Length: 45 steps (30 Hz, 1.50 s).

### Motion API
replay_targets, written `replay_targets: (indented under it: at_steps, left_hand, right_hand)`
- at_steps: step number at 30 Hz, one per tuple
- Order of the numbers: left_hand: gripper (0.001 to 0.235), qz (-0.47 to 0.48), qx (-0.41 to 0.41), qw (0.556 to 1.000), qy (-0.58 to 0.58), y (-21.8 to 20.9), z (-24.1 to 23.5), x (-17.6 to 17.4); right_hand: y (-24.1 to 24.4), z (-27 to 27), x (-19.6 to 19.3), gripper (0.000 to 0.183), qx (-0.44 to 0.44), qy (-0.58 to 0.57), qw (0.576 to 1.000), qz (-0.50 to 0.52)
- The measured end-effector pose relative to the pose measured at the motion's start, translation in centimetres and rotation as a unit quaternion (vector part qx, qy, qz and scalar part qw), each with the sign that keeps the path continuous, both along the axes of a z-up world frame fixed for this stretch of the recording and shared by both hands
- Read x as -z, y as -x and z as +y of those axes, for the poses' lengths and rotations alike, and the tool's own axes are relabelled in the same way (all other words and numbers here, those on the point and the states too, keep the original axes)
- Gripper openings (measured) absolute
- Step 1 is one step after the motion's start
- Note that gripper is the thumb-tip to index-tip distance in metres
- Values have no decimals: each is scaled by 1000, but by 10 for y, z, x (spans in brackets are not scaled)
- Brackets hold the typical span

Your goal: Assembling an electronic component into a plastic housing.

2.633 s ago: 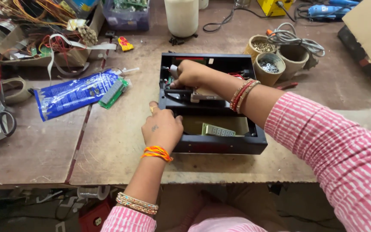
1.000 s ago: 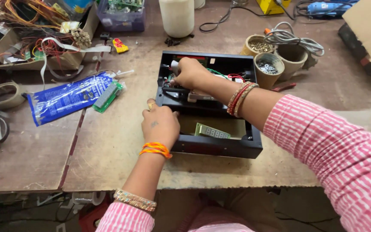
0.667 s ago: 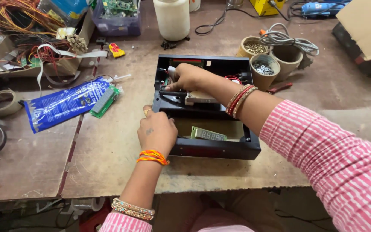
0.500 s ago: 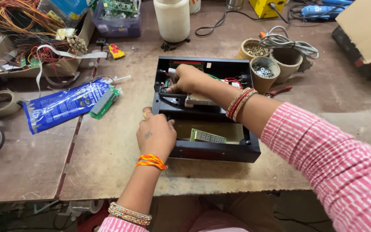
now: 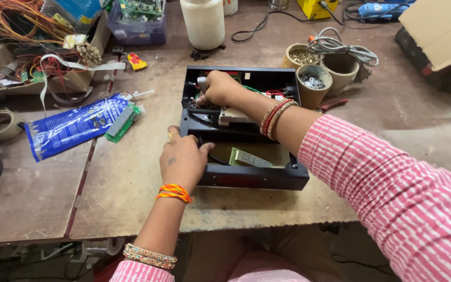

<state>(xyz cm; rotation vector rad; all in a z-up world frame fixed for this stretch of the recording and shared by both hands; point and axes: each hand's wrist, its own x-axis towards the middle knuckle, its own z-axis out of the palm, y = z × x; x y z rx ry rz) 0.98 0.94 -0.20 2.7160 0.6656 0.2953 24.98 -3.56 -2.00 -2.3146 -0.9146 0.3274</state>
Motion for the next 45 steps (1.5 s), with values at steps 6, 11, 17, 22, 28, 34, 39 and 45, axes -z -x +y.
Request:
replay_targets:
  at_steps: [6, 11, 17, 22, 28, 34, 39, 45]
  left_hand:
    - [46, -2, -10, 1000, -1, 4, -5, -4]
    - [37, -13, -29, 1000, -1, 0, -3, 4]
    - [27, -31, -37, 999, -3, -1, -3, 9]
    - [32, -17, -32, 999, 2, 4, -7, 0]
    - [47, 25, -27, 999, 28, 6, -5, -9]
    - [48, 6, -23, 999, 21, 5, -6, -6]
    - [46, -12, -27, 999, 23, 7, -6, -4]
    - [45, -18, -34, 999, 29, 7, -6, -2]
  right_hand:
    - [0, -2, 0, 46, 40, 0, 999, -35]
    - [-3, -9, -7, 52, -64, 18, 997, 46]
    - [-3, -12, -3, 54, -40, 42, 998, 40]
    - [8, -15, -8, 51, -5, 29, 1000, -9]
    - [10, -12, -12, 43, 39, 6, 999, 21]
    - [19, -17, -25, 38, 88, -33, 994, 55]
    - [9, -15, -16, 37, 114, -45, 991, 47]
    - [7, -16, -15, 38, 137, -49, 989, 37]
